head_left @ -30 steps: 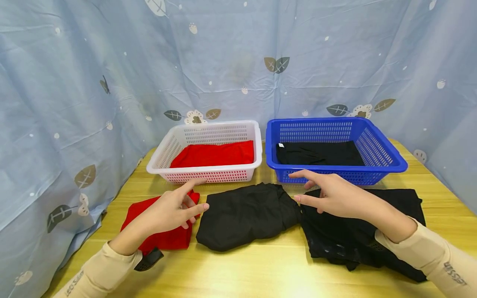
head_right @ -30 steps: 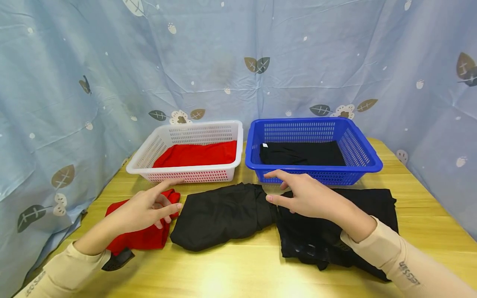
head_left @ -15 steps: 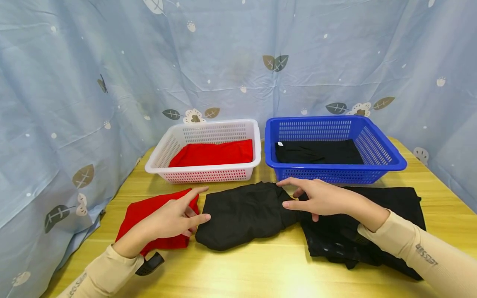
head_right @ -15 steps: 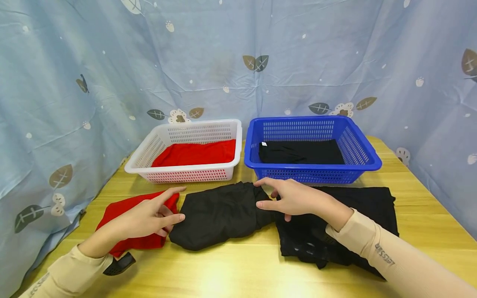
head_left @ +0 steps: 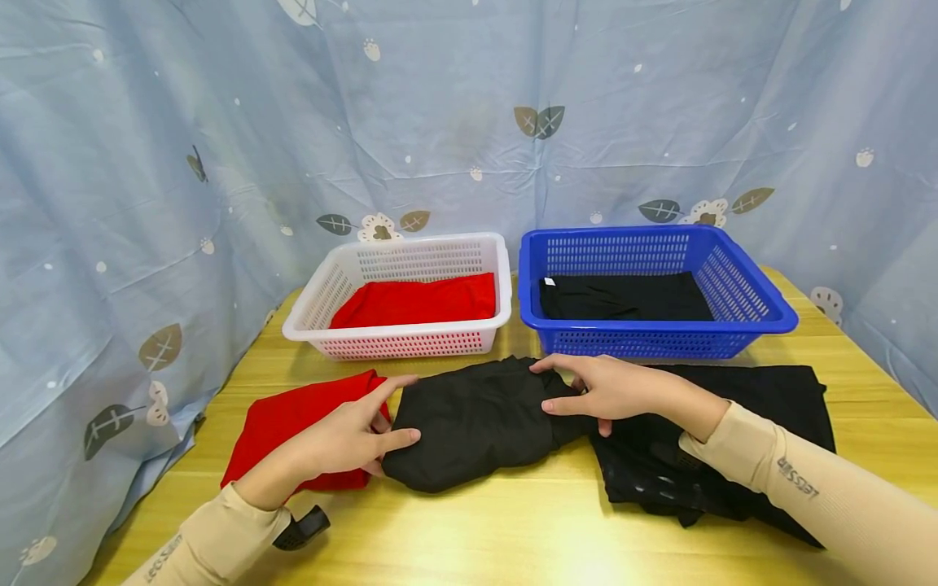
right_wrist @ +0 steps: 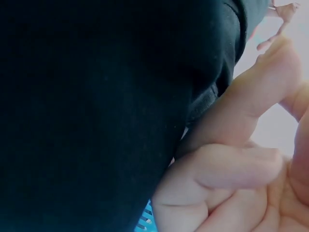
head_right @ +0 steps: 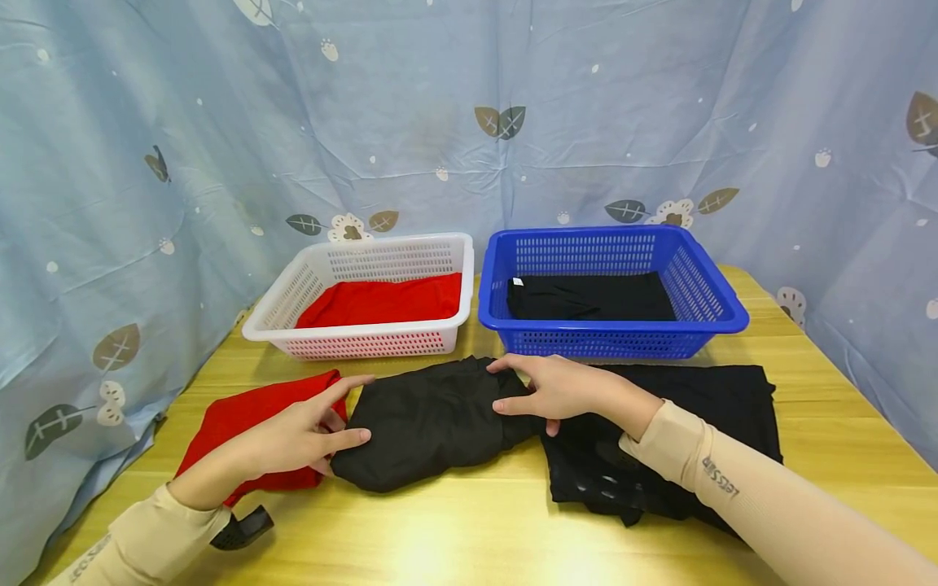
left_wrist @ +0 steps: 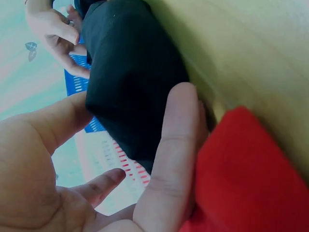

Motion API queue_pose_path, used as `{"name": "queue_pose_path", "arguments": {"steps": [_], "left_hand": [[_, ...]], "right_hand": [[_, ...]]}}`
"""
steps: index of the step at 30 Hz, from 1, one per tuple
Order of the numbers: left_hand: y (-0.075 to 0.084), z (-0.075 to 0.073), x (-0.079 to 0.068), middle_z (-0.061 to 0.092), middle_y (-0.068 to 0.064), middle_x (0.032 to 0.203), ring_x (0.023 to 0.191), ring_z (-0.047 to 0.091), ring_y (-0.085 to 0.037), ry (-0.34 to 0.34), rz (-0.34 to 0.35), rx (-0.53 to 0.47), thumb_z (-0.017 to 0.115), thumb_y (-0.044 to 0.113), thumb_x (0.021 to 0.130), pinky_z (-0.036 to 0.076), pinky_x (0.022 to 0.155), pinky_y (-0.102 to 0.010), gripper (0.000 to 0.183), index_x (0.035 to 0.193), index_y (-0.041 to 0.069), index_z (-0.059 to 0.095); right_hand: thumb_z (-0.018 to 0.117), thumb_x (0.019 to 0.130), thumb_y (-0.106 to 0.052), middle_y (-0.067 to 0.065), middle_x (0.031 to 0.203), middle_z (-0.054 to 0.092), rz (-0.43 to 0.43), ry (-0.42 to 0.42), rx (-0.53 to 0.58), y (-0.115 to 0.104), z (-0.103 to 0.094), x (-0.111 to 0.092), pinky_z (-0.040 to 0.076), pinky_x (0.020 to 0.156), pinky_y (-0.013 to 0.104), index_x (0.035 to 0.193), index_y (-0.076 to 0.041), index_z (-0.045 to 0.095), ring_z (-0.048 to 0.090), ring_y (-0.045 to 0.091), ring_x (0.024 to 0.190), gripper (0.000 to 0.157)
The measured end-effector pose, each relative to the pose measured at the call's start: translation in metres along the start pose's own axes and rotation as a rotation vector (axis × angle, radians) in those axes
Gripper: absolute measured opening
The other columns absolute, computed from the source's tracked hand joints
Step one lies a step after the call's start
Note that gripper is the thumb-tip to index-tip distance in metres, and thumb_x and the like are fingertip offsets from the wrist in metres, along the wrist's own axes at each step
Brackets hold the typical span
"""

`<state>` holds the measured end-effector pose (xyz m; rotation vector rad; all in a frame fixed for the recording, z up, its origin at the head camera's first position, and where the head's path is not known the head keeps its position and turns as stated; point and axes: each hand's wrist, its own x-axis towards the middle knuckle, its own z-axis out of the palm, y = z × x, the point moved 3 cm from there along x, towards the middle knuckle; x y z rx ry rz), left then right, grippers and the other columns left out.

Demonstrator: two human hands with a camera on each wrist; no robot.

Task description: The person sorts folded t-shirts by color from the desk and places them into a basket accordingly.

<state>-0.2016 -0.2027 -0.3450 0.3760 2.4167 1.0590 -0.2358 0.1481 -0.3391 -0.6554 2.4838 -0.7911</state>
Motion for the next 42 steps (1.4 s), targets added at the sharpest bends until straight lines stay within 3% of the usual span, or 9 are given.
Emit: {"name": "queue_pose_path", "arguments": {"steps": [6,11,13,15,22,29,35,38,42], "left_hand": [[-0.002,0.005,0.003,0.056,-0.015,0.094,0.06,0.067,-0.027,0.05,-0.026,-0.006,0.075,0.043,0.088,0.059,0.065,-0.036,0.081,0.154,0.04,0.028],[-0.003,0.008,0.006,0.053,-0.014,0.093,0.062,0.059,-0.023,0.071,-0.025,-0.017,0.076,0.04,0.089,0.057,0.062,-0.038,0.079,0.154,0.039,0.031],[-0.003,0.01,0.006,0.054,-0.013,0.092,0.061,0.057,-0.022,0.066,-0.028,-0.03,0.075,0.039,0.089,0.056,0.062,-0.037,0.078,0.153,0.039,0.031],[-0.004,0.011,0.007,0.056,-0.013,0.09,0.058,0.055,-0.021,0.056,-0.034,-0.048,0.076,0.039,0.089,0.054,0.062,-0.037,0.077,0.153,0.04,0.032],[-0.002,0.011,0.009,0.058,-0.013,0.087,0.056,0.054,-0.02,0.025,-0.003,-0.03,0.074,0.037,0.09,0.05,0.058,-0.032,0.068,0.149,0.038,0.04],[-0.004,0.016,0.013,0.06,-0.015,0.099,0.052,0.043,-0.017,-0.038,0.01,-0.129,0.073,0.031,0.092,0.044,0.055,-0.029,0.062,0.147,0.034,0.045],[-0.005,0.018,0.013,0.058,-0.016,0.1,0.052,0.039,-0.017,-0.057,-0.012,-0.204,0.074,0.028,0.091,0.042,0.054,-0.026,0.063,0.147,0.034,0.045],[-0.004,0.018,0.013,0.057,-0.015,0.104,0.063,0.048,-0.017,-0.055,0.006,-0.225,0.073,0.026,0.092,0.047,0.06,-0.027,0.063,0.148,0.033,0.045],[-0.001,0.018,0.014,0.054,-0.013,0.101,0.066,0.046,-0.018,-0.054,0.024,-0.231,0.073,0.025,0.092,0.045,0.059,-0.026,0.06,0.147,0.031,0.049]], "right_hand": [[0.067,0.093,-0.05,0.011,0.085,0.056,0.005,0.006,0.026,0.0,0.002,0.005,0.052,0.07,0.034,0.148,-0.039,0.041,0.064,0.02,0.049,0.062],[0.068,0.094,-0.045,0.013,0.103,0.058,0.0,0.011,0.043,-0.001,0.006,0.008,0.054,0.066,0.034,0.147,-0.039,0.04,0.062,0.02,0.047,0.061],[0.069,0.093,-0.044,0.011,0.109,0.057,0.0,0.01,0.042,0.0,0.008,0.009,0.055,0.063,0.035,0.146,-0.04,0.042,0.062,0.02,0.046,0.059],[0.07,0.093,-0.042,0.013,0.102,0.057,0.001,0.005,0.042,0.0,0.01,0.011,0.055,0.06,0.035,0.144,-0.039,0.044,0.061,0.02,0.046,0.057],[0.072,0.092,-0.038,0.011,0.118,0.058,-0.031,0.011,0.037,0.0,0.011,0.013,0.053,0.055,0.036,0.14,-0.035,0.051,0.054,0.016,0.044,0.052],[0.073,0.092,-0.033,0.008,0.097,0.056,-0.035,-0.002,0.054,-0.001,0.012,0.015,0.053,0.054,0.036,0.136,-0.034,0.054,0.052,0.016,0.043,0.048],[0.071,0.095,-0.027,0.01,0.129,0.054,-0.059,-0.024,0.085,-0.002,0.013,0.014,0.053,0.052,0.036,0.139,-0.037,0.05,0.051,0.016,0.043,0.05],[0.068,0.096,-0.024,0.009,0.143,0.047,-0.073,-0.044,0.114,-0.005,0.012,0.013,0.053,0.05,0.036,0.14,-0.037,0.05,0.05,0.016,0.043,0.049],[0.064,0.099,-0.021,0.009,0.131,0.054,-0.073,-0.087,0.168,-0.006,0.012,0.013,0.05,0.049,0.031,0.14,-0.039,0.052,0.047,0.016,0.043,0.046]]}}
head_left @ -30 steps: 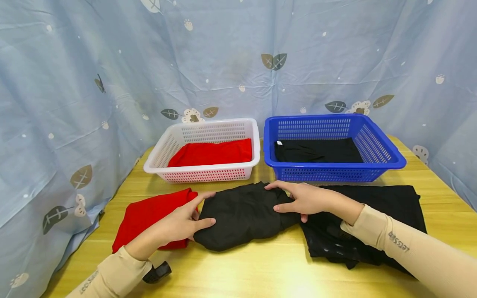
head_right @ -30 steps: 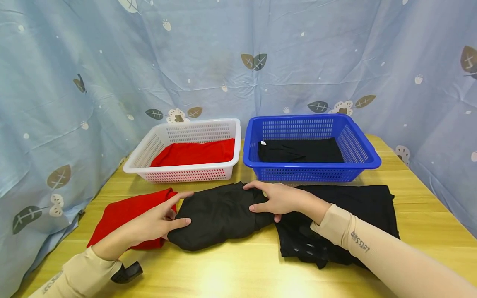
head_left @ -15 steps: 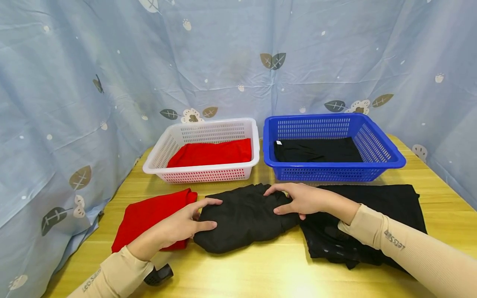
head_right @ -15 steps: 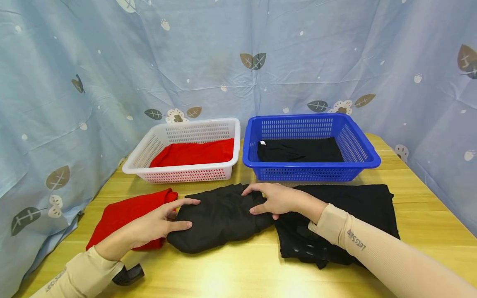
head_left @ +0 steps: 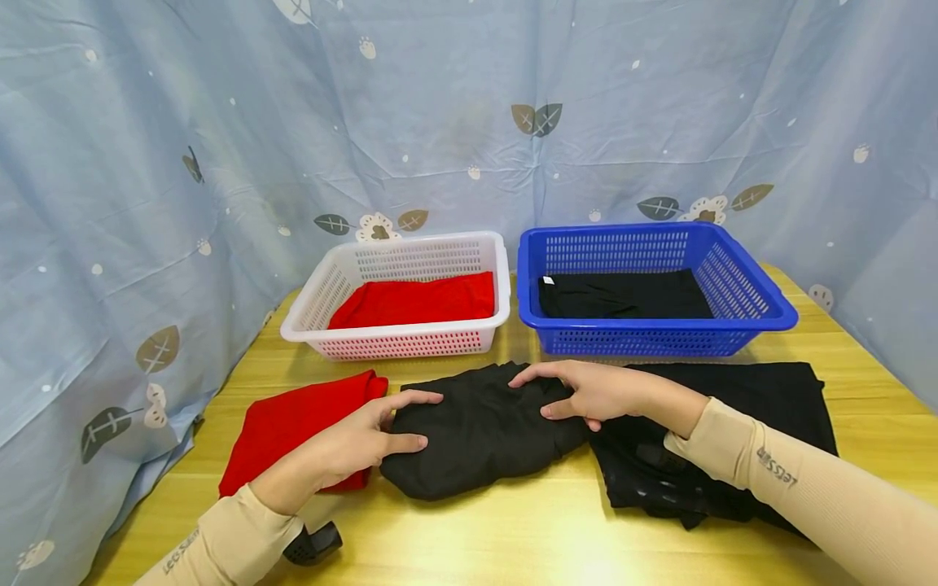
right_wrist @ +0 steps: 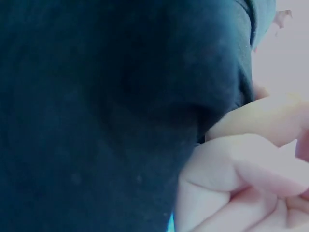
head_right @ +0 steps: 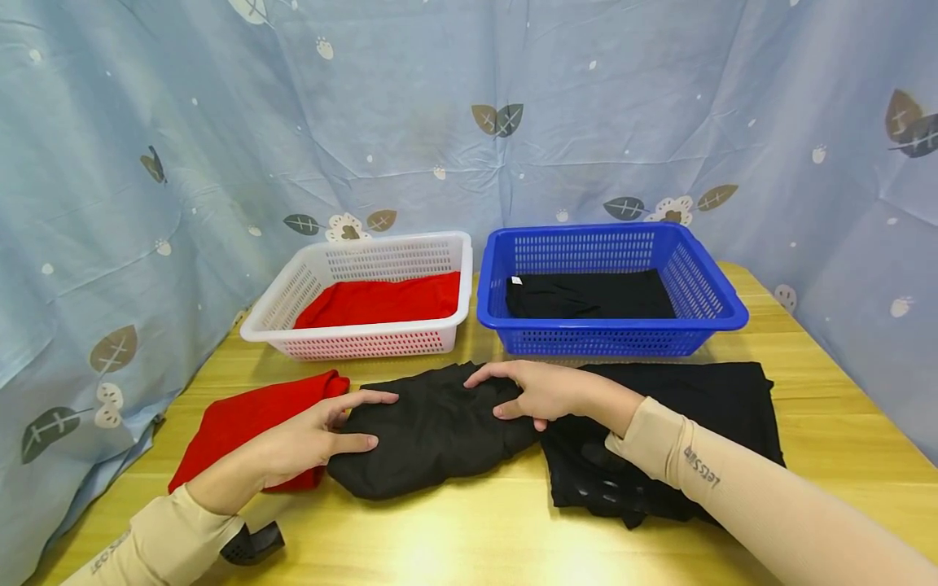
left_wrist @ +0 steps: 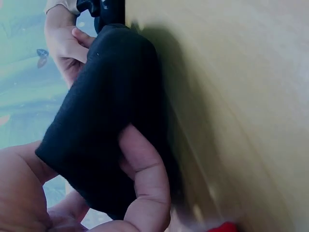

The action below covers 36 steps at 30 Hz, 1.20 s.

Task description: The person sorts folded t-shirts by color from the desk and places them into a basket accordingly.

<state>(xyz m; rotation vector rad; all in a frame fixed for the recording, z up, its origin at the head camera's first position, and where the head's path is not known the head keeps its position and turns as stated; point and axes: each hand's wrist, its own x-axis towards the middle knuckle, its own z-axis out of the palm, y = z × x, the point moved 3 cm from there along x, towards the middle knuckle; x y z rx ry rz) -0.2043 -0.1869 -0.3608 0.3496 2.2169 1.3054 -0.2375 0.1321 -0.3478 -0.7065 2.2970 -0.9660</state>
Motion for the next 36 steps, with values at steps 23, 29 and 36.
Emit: {"name": "queue_pose_path", "arguments": {"steps": [23,29,36], "left_hand": [[-0.002,-0.002,0.0,0.058,-0.004,0.137,0.131,0.045,-0.027,0.097,0.009,-0.075,0.081,0.028,0.084,0.051,0.097,-0.032,0.053,0.134,0.029,0.063],[0.008,-0.007,-0.004,0.062,-0.005,0.133,0.12,0.059,-0.027,0.09,0.034,-0.097,0.082,0.028,0.084,0.055,0.094,-0.034,0.055,0.135,0.029,0.061],[0.026,-0.014,-0.009,0.07,-0.009,0.123,0.105,0.07,-0.025,0.07,0.096,-0.123,0.08,0.024,0.087,0.059,0.088,-0.035,0.057,0.139,0.025,0.058]], "right_hand": [[0.076,0.089,-0.034,0.008,0.133,0.054,-0.006,0.025,0.102,0.0,-0.005,-0.001,0.043,0.045,0.025,0.13,-0.037,0.064,0.042,0.013,0.044,0.043],[0.075,0.09,-0.035,0.008,0.13,0.057,-0.027,0.045,0.101,-0.009,-0.011,-0.01,0.044,0.044,0.029,0.131,-0.038,0.062,0.043,0.016,0.044,0.043],[0.076,0.089,-0.036,0.005,0.141,0.053,-0.047,0.086,0.093,-0.018,-0.023,-0.02,0.048,0.045,0.033,0.131,-0.041,0.062,0.046,0.016,0.043,0.044]]}}
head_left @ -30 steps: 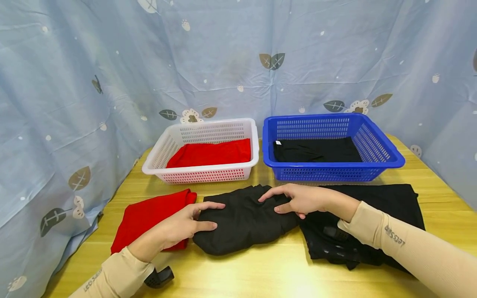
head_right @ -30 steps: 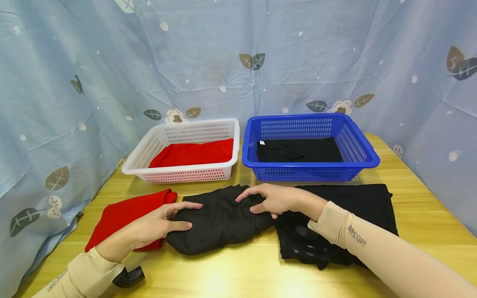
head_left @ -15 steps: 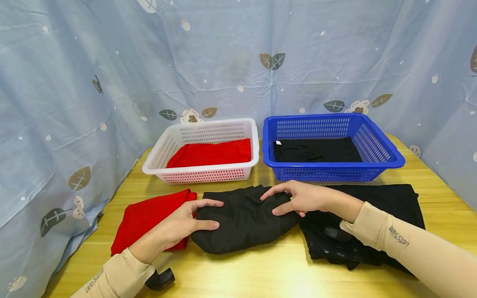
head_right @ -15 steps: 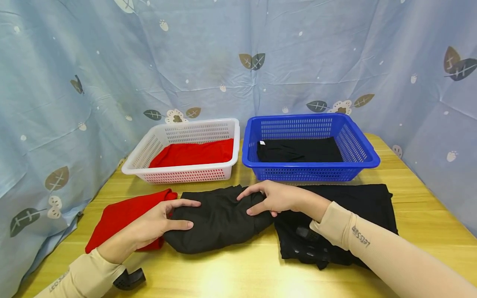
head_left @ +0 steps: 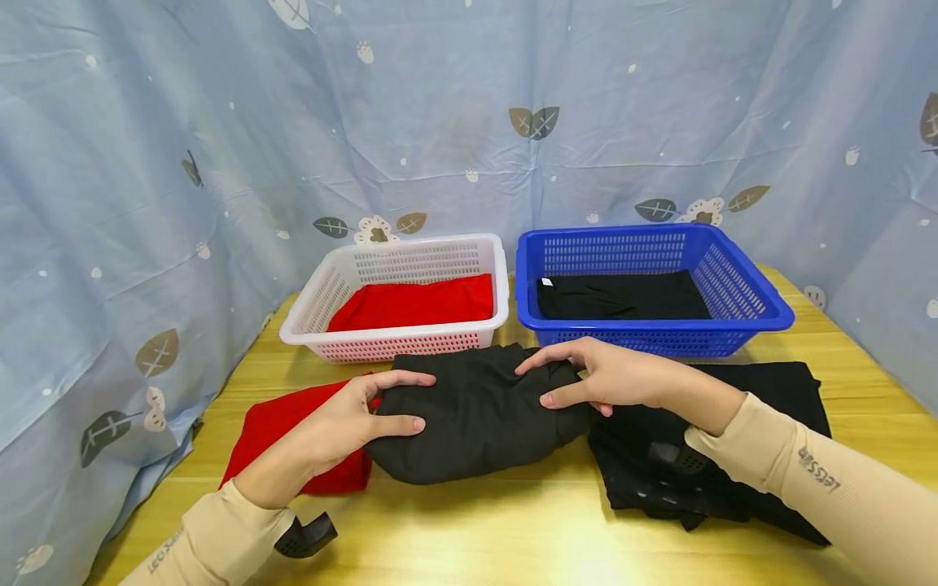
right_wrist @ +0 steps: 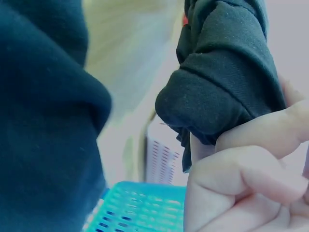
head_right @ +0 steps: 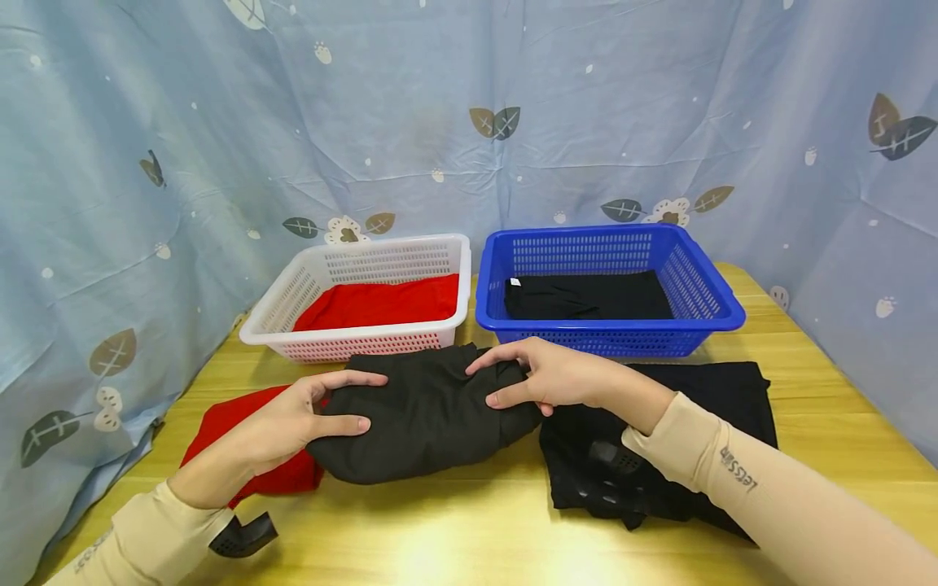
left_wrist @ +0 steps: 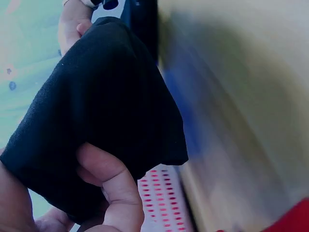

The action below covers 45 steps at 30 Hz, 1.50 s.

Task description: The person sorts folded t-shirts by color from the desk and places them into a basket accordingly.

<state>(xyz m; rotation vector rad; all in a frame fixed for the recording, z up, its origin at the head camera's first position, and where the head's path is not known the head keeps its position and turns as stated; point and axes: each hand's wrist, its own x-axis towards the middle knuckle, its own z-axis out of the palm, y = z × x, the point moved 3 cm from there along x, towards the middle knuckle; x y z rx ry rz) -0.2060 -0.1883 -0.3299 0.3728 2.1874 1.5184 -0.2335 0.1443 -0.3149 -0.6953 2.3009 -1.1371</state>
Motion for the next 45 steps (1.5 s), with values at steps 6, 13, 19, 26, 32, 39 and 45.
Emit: {"name": "queue_pose_path", "arguments": {"steps": [6,13,19,26,32,39,45], "left_hand": [[0.021,-0.003,0.003,0.068,-0.009,0.125,0.106,0.069,-0.027,-0.008,0.065,0.021,0.079,0.023,0.087,0.06,0.087,-0.037,0.055,0.138,0.025,0.058],[0.044,-0.004,0.01,0.068,-0.011,0.128,0.108,0.071,-0.029,-0.052,0.103,-0.023,0.078,0.018,0.088,0.06,0.086,-0.043,0.057,0.14,0.025,0.056],[0.063,-0.006,0.018,0.068,-0.005,0.126,0.104,0.07,-0.028,-0.022,0.141,0.104,0.077,0.027,0.089,0.06,0.087,-0.039,0.053,0.138,0.033,0.057],[0.078,-0.004,0.037,0.07,-0.009,0.123,0.103,0.072,-0.03,-0.019,0.177,0.045,0.078,0.021,0.088,0.061,0.084,-0.042,0.052,0.136,0.028,0.06],[0.092,-0.003,0.059,0.07,-0.01,0.121,0.098,0.074,-0.029,-0.016,0.163,0.029,0.08,0.022,0.087,0.061,0.082,-0.041,0.051,0.134,0.031,0.062],[0.108,0.002,0.088,0.068,-0.012,0.123,0.101,0.073,-0.028,-0.038,0.201,-0.015,0.079,0.018,0.088,0.06,0.086,-0.038,0.051,0.135,0.028,0.061],[0.115,0.006,0.111,0.065,-0.013,0.124,0.098,0.073,-0.028,-0.042,0.227,-0.061,0.078,0.016,0.087,0.06,0.085,-0.039,0.05,0.134,0.026,0.062]], "right_hand": [[0.075,0.089,-0.038,0.007,0.127,0.058,-0.003,0.029,-0.024,-0.009,-0.013,-0.01,0.048,0.046,0.034,0.132,-0.044,0.059,0.046,0.017,0.045,0.046],[0.073,0.091,-0.039,0.011,0.111,0.057,-0.014,0.074,-0.049,-0.018,-0.03,-0.022,0.051,0.051,0.036,0.133,-0.045,0.058,0.046,0.027,0.046,0.045],[0.074,0.091,-0.04,0.012,0.1,0.053,-0.015,0.118,-0.061,-0.022,-0.042,-0.029,0.049,0.056,0.034,0.133,-0.043,0.058,0.046,0.023,0.056,0.045],[0.074,0.09,-0.038,0.011,0.092,0.05,-0.012,0.183,-0.052,-0.021,-0.058,-0.037,0.044,0.053,0.034,0.132,-0.04,0.059,0.044,0.026,0.06,0.045],[0.07,0.094,-0.036,0.009,0.113,0.057,-0.019,0.214,-0.044,-0.019,-0.074,-0.046,0.051,0.078,0.035,0.138,-0.036,0.055,0.056,0.026,0.093,0.046],[0.069,0.095,-0.034,0.013,0.098,0.057,0.03,0.297,-0.033,-0.009,-0.094,-0.052,0.049,0.071,0.036,0.14,-0.035,0.054,0.053,0.028,0.086,0.047],[0.068,0.097,-0.031,0.01,0.117,0.057,0.03,0.339,-0.008,0.001,-0.11,-0.055,0.053,0.074,0.036,0.141,-0.033,0.054,0.056,0.028,0.094,0.047]]}}
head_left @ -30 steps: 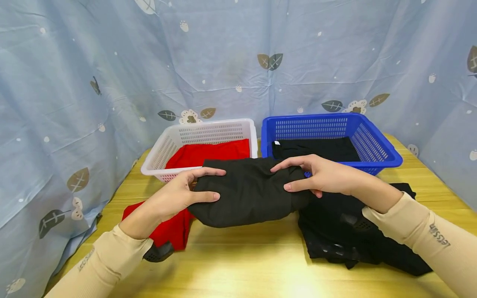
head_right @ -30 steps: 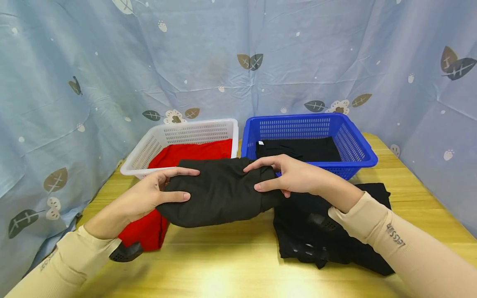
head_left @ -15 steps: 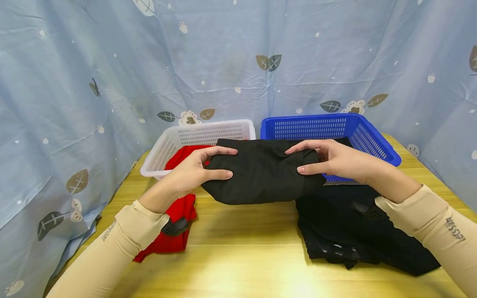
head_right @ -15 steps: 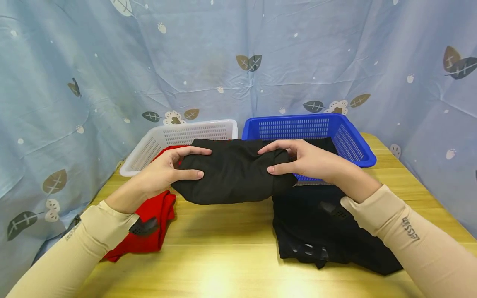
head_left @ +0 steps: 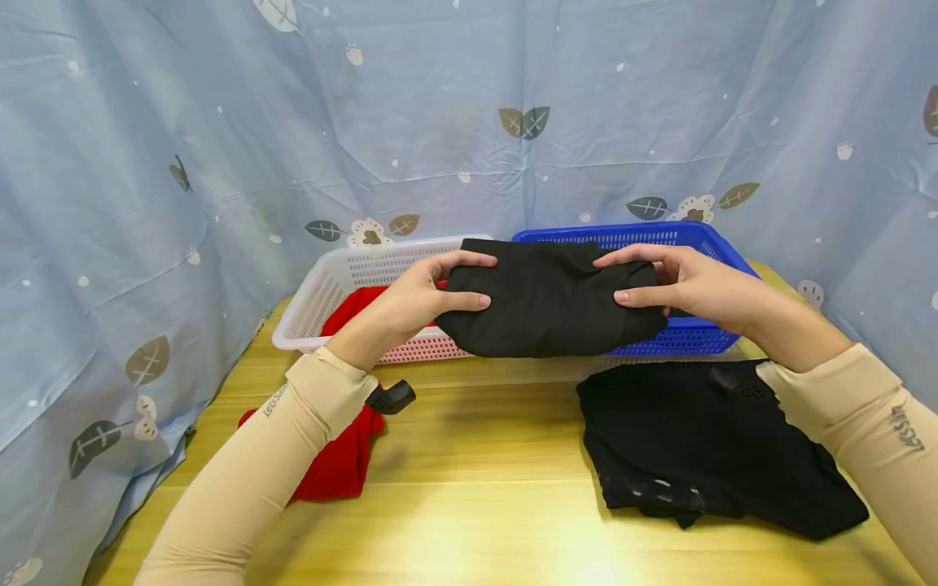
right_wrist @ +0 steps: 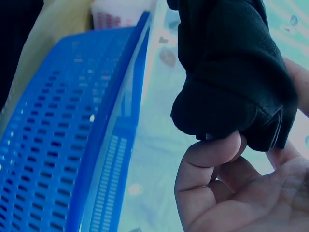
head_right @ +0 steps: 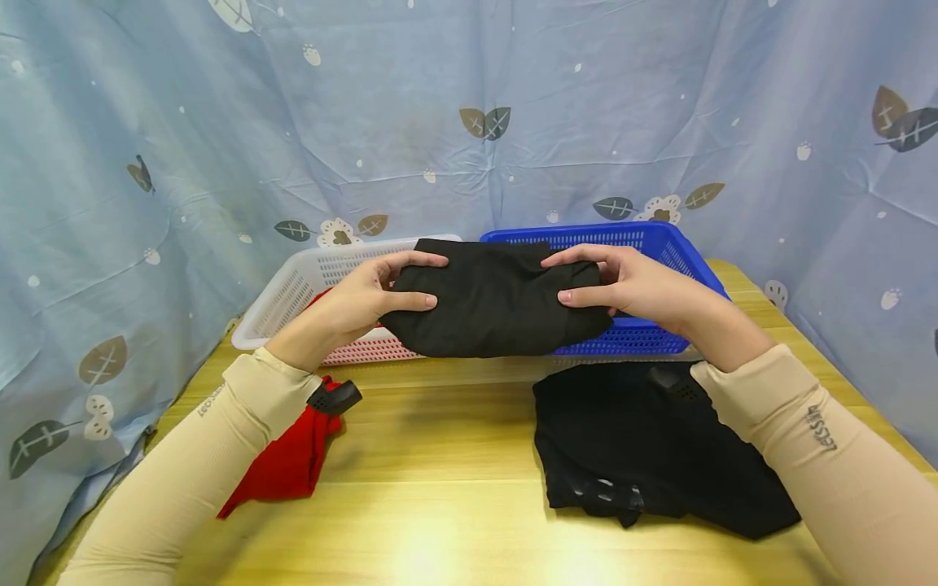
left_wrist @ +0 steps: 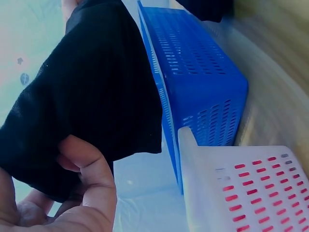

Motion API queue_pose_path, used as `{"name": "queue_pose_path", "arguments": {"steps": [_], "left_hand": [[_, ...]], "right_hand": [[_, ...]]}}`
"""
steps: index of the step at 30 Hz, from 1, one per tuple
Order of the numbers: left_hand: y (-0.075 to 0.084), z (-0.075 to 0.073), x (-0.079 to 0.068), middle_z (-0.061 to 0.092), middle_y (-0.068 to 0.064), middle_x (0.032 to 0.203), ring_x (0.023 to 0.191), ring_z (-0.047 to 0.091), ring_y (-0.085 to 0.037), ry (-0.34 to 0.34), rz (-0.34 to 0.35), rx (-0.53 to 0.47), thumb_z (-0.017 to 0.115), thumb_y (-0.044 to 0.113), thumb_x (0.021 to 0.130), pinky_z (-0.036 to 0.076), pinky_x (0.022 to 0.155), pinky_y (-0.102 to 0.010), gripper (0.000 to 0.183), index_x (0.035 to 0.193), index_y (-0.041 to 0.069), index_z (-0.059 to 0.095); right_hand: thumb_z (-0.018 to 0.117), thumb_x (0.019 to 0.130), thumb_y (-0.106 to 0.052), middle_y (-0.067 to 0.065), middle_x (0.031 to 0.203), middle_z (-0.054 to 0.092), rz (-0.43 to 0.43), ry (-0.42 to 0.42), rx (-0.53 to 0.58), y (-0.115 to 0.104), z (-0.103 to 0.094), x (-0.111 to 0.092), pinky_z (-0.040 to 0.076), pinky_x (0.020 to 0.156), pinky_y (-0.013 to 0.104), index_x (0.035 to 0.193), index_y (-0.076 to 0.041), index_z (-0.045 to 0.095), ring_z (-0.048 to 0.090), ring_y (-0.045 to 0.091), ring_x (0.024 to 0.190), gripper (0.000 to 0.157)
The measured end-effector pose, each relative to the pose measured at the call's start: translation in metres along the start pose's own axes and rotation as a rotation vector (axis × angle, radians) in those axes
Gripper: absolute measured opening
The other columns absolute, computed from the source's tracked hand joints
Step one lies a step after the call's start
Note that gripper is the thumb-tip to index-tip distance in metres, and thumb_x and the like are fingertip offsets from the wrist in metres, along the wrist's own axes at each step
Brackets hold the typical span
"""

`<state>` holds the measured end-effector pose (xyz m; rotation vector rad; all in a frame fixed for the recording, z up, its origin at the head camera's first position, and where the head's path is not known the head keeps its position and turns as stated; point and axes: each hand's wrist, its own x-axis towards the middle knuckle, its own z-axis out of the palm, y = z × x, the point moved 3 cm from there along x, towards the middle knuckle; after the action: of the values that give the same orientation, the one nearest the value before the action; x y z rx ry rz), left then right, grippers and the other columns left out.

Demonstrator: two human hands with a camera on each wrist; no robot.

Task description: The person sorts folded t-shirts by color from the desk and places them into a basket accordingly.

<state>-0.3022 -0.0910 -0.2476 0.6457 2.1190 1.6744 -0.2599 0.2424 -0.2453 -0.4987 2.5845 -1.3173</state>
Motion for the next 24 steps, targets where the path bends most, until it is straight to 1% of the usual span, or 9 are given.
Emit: {"name": "queue_pose_path", "arguments": {"steps": [2,6,12,14,16,19,22,24], "left_hand": [[0.001,0.002,0.008,0.065,-0.014,0.124,0.096,0.074,-0.027,-0.006,0.017,-0.032,0.077,0.012,0.088,0.061,0.084,-0.04,0.05,0.134,0.024,0.063],[0.003,0.005,0.023,0.068,-0.014,0.122,0.096,0.074,-0.024,-0.013,0.048,-0.059,0.076,0.008,0.088,0.06,0.084,-0.039,0.049,0.134,0.021,0.063],[0.006,0.01,0.045,0.068,-0.012,0.125,0.104,0.072,-0.024,-0.015,0.053,-0.081,0.076,0.008,0.089,0.06,0.087,-0.038,0.049,0.134,0.023,0.065],[0.007,0.011,0.051,0.066,-0.01,0.128,0.107,0.071,-0.024,-0.007,0.053,-0.055,0.077,0.011,0.088,0.059,0.09,-0.037,0.048,0.133,0.025,0.066],[0.007,0.012,0.058,0.064,-0.006,0.132,0.112,0.068,-0.021,0.007,0.059,-0.013,0.078,0.014,0.087,0.057,0.093,-0.035,0.048,0.131,0.027,0.067],[0.007,0.015,0.069,0.061,-0.001,0.135,0.116,0.065,-0.019,0.024,0.073,0.046,0.08,0.018,0.086,0.055,0.097,-0.032,0.047,0.13,0.029,0.068],[0.006,0.019,0.08,0.062,-0.002,0.133,0.114,0.066,-0.02,0.015,0.08,0.044,0.08,0.018,0.086,0.055,0.097,-0.033,0.047,0.131,0.027,0.067],[0.004,0.022,0.088,0.064,-0.004,0.131,0.112,0.067,-0.021,0.007,0.076,0.035,0.079,0.017,0.087,0.056,0.095,-0.034,0.047,0.131,0.026,0.067]], "right_hand": [[0.067,0.097,-0.03,0.007,0.124,0.056,-0.007,0.011,0.01,0.003,-0.006,0.002,0.053,0.074,0.036,0.142,-0.031,0.054,0.057,0.028,0.095,0.046],[0.066,0.098,-0.029,0.001,0.129,0.051,-0.014,0.033,0.004,0.009,-0.017,0.004,0.048,0.069,0.036,0.143,-0.03,0.053,0.052,0.027,0.091,0.047],[0.066,0.098,-0.028,-0.004,0.135,0.047,-0.012,0.06,0.021,0.018,-0.032,0.008,0.046,0.068,0.034,0.145,-0.029,0.051,0.049,0.023,0.089,0.049],[0.065,0.099,-0.026,-0.003,0.135,0.047,-0.018,0.065,0.031,0.022,-0.037,0.01,0.046,0.067,0.034,0.146,-0.028,0.05,0.049,0.022,0.088,0.049],[0.064,0.1,-0.025,-0.002,0.133,0.049,-0.016,0.062,0.043,0.026,-0.042,0.011,0.049,0.07,0.032,0.147,-0.027,0.049,0.053,0.019,0.089,0.05],[0.063,0.1,-0.026,0.0,0.128,0.052,0.005,0.055,0.057,0.034,-0.049,0.013,0.051,0.073,0.032,0.149,-0.027,0.046,0.058,0.018,0.092,0.051],[0.063,0.1,-0.029,0.002,0.124,0.054,0.04,0.058,0.051,0.042,-0.056,0.016,0.05,0.072,0.033,0.149,-0.029,0.045,0.056,0.018,0.089,0.052],[0.064,0.1,-0.03,0.002,0.122,0.051,0.058,0.065,0.029,0.047,-0.061,0.017,0.047,0.068,0.034,0.149,-0.03,0.045,0.05,0.02,0.082,0.053]]}}
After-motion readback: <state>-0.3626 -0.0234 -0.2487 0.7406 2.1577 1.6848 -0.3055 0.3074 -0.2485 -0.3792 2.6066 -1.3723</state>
